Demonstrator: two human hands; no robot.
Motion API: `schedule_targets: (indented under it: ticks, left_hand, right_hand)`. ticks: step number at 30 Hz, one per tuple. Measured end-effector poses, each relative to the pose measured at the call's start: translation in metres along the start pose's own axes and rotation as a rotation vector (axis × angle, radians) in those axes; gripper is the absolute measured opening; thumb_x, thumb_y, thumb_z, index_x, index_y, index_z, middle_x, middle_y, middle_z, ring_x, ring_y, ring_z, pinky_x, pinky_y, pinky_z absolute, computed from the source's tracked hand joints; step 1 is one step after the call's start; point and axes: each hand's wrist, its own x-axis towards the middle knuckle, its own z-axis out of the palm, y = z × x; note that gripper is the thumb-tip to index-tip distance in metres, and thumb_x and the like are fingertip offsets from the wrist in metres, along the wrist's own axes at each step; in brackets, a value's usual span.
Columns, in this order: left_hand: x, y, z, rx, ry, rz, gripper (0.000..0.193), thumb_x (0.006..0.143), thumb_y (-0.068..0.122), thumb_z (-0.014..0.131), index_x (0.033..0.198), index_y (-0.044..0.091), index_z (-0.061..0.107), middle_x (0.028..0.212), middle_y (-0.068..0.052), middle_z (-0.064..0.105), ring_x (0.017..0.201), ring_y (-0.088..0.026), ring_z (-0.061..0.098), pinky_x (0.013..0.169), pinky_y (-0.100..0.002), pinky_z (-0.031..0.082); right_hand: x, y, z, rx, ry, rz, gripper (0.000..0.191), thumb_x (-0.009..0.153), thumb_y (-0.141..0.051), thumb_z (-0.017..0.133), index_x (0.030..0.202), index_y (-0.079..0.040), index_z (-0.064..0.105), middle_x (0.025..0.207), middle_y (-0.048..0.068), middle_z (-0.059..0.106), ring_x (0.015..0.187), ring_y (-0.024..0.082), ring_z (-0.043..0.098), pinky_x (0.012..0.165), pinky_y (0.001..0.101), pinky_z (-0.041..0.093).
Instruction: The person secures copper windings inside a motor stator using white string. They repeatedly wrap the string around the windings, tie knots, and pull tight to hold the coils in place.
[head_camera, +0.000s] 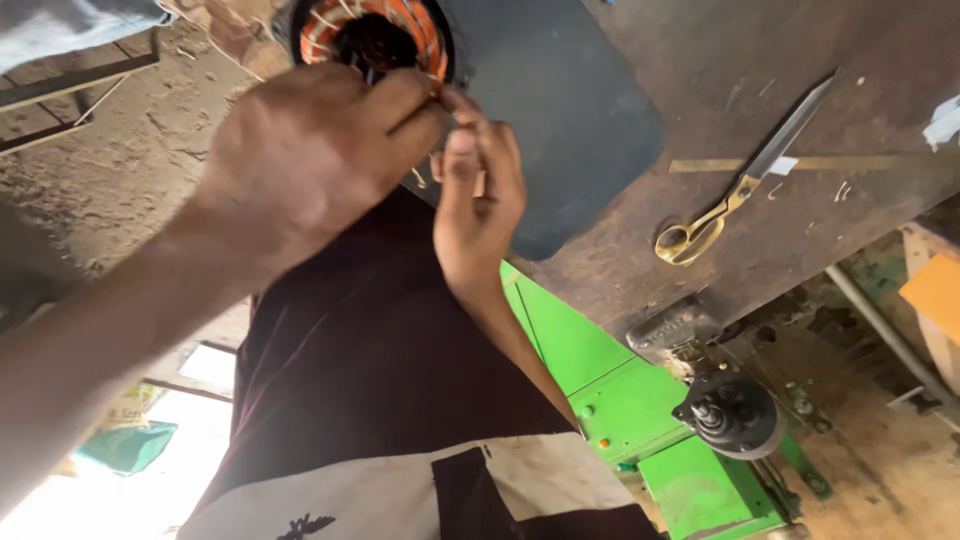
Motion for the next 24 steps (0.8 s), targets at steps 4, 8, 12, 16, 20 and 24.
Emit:
schedule_targets:
  ticks: [4, 8, 12, 16, 20, 24]
  left_hand:
    - [0.006, -0.012, -0.003, 0.244, 0.033, 0.172, 0.014, 0.094, 0.017, 0.073, 0.107, 0.018, 0.073, 0.099, 0.005, 0.066, 0.059, -0.004, 0.060, 0.045, -0.018, 0.047]
    - [0.008, -0.027, 0.002, 0.205, -0.018, 0.304, 0.020, 0.086, 0.021, 0.073, 0.105, 0.014, 0.069, 0.106, 0.004, 0.067, 0.076, -0.006, 0.070, 0.062, -0.020, 0.059]
    - [0.017, -0.044, -0.002, 0.098, 0.082, 0.369, 0.015, 0.096, 0.015, 0.074, 0.109, 0.010, 0.069, 0.104, 0.000, 0.066, 0.074, -0.007, 0.064, 0.061, -0.021, 0.054]
    - [0.035, -0.053, -0.013, 0.183, 0.161, 0.502, 0.009, 0.104, 0.014, 0.067, 0.111, 0.009, 0.065, 0.105, 0.003, 0.062, 0.090, -0.005, 0.064, 0.070, -0.018, 0.052]
    - [0.030, -0.055, -0.010, -0.183, 0.058, 0.490, 0.010, 0.109, 0.009, 0.066, 0.116, 0.004, 0.062, 0.108, -0.003, 0.067, 0.088, -0.013, 0.069, 0.067, -0.025, 0.055]
    - [-0.002, -0.058, 0.007, -0.872, -0.291, 0.154, 0.010, 0.106, -0.007, 0.057, 0.116, -0.004, 0.055, 0.105, -0.013, 0.072, 0.070, -0.016, 0.070, 0.050, -0.025, 0.052]
  right_hand:
    - [-0.009, -0.007, 0.004, -0.288, 0.001, -0.168, 0.028, 0.117, -0.015, 0.055, 0.141, -0.002, 0.062, 0.106, 0.000, 0.060, 0.076, 0.004, 0.046, 0.063, 0.0200, 0.039]
    - [-0.012, -0.007, 0.013, -0.289, 0.046, -0.168, 0.025, 0.120, -0.016, 0.056, 0.139, -0.002, 0.063, 0.105, 0.000, 0.060, 0.079, 0.005, 0.048, 0.068, 0.0211, 0.042]
    - [-0.013, -0.003, 0.022, -0.224, 0.109, -0.102, 0.026, 0.115, -0.014, 0.058, 0.138, -0.002, 0.066, 0.100, 0.001, 0.059, 0.075, 0.005, 0.044, 0.064, 0.0207, 0.038]
    - [-0.019, 0.002, 0.032, -0.285, 0.194, -0.104, 0.022, 0.115, -0.010, 0.061, 0.134, -0.004, 0.069, 0.097, 0.002, 0.058, 0.075, 0.007, 0.046, 0.066, 0.0213, 0.039]
    - [-0.022, 0.010, 0.044, -0.276, 0.297, -0.245, 0.019, 0.114, -0.007, 0.060, 0.132, -0.008, 0.064, 0.107, 0.004, 0.063, 0.090, 0.012, 0.060, 0.079, 0.0266, 0.051]
    - [-0.023, 0.017, 0.049, -0.327, 0.323, -0.223, 0.027, 0.112, 0.001, 0.062, 0.138, -0.007, 0.065, 0.108, 0.005, 0.063, 0.093, 0.013, 0.060, 0.082, 0.0265, 0.051]
